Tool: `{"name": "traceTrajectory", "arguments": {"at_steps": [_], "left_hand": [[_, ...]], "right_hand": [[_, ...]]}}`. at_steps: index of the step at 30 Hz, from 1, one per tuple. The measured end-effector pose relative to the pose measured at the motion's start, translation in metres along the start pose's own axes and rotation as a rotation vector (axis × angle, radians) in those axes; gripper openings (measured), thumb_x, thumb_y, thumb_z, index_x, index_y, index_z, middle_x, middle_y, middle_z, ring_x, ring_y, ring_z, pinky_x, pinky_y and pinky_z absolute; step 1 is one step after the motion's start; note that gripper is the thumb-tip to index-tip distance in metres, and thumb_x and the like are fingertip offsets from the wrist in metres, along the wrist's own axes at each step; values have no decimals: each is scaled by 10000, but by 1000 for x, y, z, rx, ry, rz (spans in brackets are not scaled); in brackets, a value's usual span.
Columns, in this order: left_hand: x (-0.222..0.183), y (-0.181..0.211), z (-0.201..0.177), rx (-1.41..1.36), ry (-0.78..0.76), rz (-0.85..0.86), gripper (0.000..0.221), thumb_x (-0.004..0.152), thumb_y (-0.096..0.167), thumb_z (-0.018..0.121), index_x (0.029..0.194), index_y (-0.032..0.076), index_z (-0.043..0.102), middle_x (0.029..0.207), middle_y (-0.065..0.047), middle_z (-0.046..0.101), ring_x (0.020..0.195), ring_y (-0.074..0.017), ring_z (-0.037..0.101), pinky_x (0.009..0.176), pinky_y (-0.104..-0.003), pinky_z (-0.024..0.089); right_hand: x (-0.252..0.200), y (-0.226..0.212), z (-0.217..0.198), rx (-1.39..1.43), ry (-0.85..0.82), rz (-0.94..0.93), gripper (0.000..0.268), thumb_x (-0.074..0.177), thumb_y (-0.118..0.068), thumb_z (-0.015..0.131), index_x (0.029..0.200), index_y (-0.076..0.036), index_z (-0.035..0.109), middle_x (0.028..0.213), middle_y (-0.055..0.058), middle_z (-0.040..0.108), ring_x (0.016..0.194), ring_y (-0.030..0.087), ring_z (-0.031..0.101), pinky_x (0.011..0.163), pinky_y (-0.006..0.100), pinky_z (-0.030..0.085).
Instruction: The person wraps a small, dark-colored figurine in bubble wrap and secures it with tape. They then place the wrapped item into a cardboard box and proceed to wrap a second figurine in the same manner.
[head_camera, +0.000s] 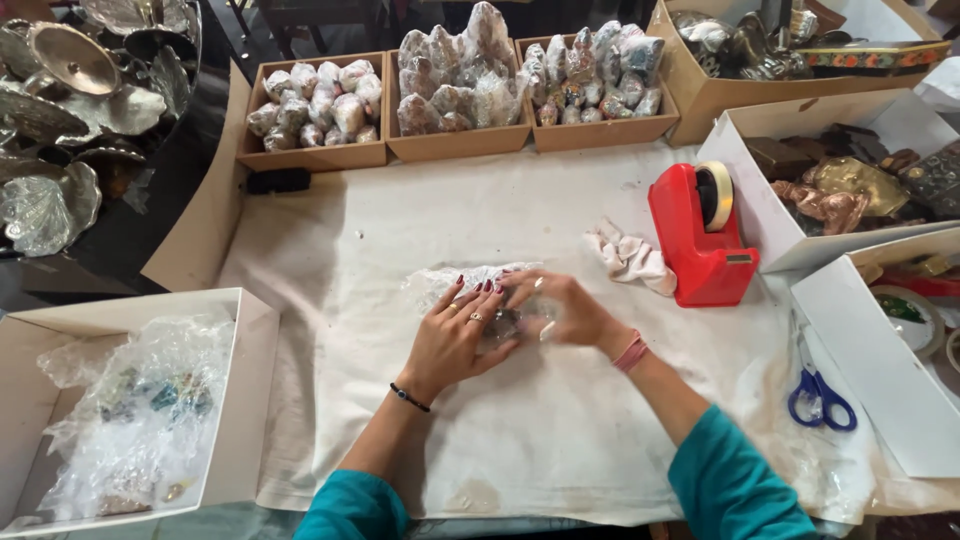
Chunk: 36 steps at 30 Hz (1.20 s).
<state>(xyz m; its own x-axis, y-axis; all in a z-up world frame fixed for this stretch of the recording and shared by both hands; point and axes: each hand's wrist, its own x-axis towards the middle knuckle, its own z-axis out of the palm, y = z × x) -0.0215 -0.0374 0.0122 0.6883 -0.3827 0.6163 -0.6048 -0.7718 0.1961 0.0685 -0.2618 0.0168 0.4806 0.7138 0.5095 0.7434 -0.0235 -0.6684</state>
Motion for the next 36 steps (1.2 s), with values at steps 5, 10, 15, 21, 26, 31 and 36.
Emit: {"name": "traceTrajectory", "arguments": {"at_steps": [5,10,15,21,26,31,36], "left_hand": [[-7,-5,11,87,8,55,555,880,425,767,1241,16,667,1197,-162,718,1141,-310,678,1119,-472,440],[-4,-3,8,152,7,82,476,871,398,763,1195,59,685,1184,-146,712,1124,-288,671,1084,-453,468],[-1,-2,2,158,-9,102,400,896,385,756,1196,127,698,1201,-122,702,1120,-280,670,1006,-428,501],[-2,0,5,201,-29,135,393,905,372,749,1211,128,708,1173,-122,697,1102,-290,677,894,-409,525],[-1,3,1,169,-32,115,390,909,378,735,1210,129,717,1184,-123,694,1107,-296,673,914,-409,533],[0,7,1,172,-32,103,401,908,381,725,1215,122,722,1213,-145,690,1120,-311,667,908,-417,527],[-4,7,9,196,-50,105,470,920,435,705,1228,80,705,1252,-201,668,1147,-341,656,989,-463,507]], "right_hand": [[-28,64,-17,498,393,510,301,1031,-281,620,1096,8,675,1135,180,733,1074,233,689,989,383,556],[-35,103,14,508,400,573,512,1056,-490,508,1142,-12,670,1206,129,734,1081,206,723,996,345,557],[5,14,15,-575,179,693,643,747,-514,881,1218,-116,696,1224,107,668,1138,333,606,971,498,428],[-35,95,1,342,228,760,249,936,-119,779,1039,41,619,931,145,675,806,179,568,664,316,453],[-28,92,-4,531,396,721,200,892,-92,718,998,-31,560,925,78,733,854,110,700,716,231,573],[-6,41,-2,339,404,864,366,944,-306,723,1176,-42,619,986,76,762,851,104,679,716,240,547],[-1,22,7,-96,215,870,413,755,-315,843,1058,-55,736,853,15,762,748,87,692,708,286,546]]}}
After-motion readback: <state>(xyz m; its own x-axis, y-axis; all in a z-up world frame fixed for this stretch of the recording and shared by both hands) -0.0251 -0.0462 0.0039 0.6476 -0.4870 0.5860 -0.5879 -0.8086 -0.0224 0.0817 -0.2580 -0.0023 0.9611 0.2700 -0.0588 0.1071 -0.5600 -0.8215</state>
